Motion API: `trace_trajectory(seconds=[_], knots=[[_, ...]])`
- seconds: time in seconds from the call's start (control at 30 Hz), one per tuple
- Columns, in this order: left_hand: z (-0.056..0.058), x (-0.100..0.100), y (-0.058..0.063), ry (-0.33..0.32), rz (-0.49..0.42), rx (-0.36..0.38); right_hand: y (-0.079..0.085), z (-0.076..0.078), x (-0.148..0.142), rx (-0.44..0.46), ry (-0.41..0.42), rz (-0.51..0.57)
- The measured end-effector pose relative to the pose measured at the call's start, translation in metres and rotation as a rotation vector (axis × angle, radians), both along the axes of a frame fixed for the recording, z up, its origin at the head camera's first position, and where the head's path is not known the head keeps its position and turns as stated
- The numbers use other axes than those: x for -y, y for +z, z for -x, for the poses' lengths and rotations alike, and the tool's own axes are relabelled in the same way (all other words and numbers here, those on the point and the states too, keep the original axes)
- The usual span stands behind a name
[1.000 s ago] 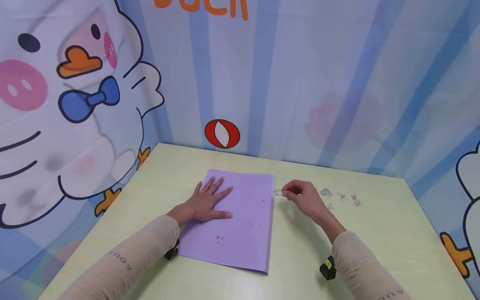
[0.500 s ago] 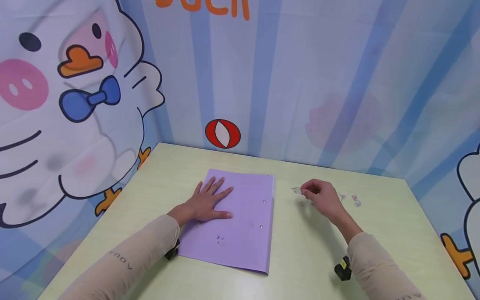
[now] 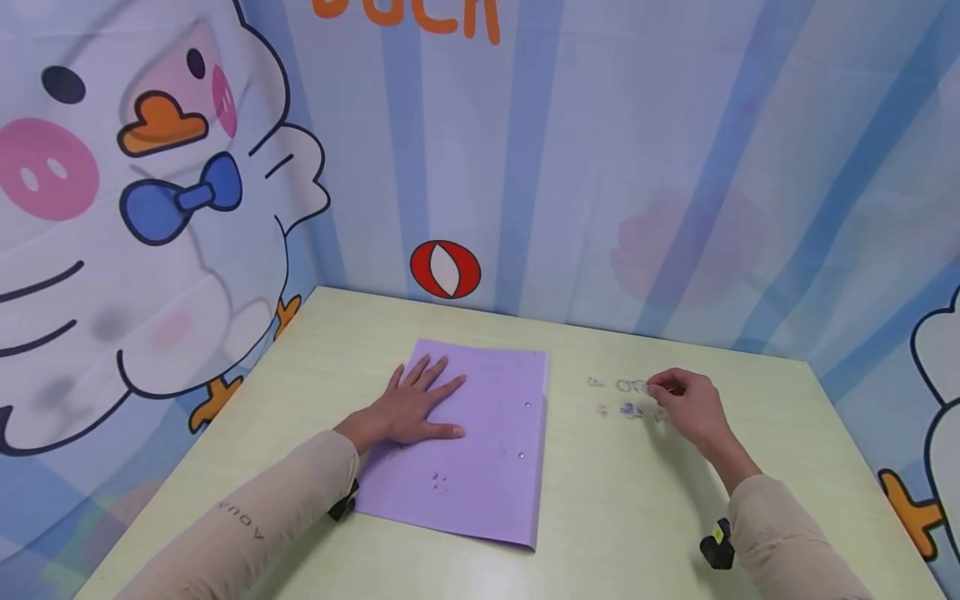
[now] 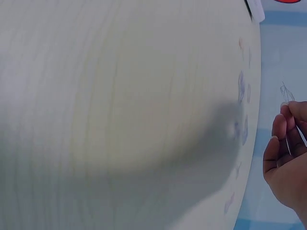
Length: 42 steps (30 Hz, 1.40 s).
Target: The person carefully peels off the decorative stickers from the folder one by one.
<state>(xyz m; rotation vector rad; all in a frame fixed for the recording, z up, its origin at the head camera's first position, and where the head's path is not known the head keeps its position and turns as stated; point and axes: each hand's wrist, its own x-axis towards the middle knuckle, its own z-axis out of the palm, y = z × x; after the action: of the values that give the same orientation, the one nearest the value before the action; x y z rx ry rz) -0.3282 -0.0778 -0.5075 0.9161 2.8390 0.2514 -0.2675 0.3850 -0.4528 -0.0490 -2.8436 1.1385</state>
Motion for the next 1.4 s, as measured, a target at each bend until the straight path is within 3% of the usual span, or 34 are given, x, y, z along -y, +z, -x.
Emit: trace_trajectory(seconds=[0.67,0.93,1.4], knots=[[0.002,0.001,0.001,0.001,-0.004,0.007,-0.018,-0.012,-0.049,0.063,-0.091,-0.055],[0.002,0.0,0.001,0.002,0.006,0.008,-0.026,-0.021,-0.059,0.094,-0.085,-0.098],[-0.001,-0.001,0.004,0.006,-0.007,0.022,-0.032,-0.019,-0.061,0.032,-0.102,-0.202]])
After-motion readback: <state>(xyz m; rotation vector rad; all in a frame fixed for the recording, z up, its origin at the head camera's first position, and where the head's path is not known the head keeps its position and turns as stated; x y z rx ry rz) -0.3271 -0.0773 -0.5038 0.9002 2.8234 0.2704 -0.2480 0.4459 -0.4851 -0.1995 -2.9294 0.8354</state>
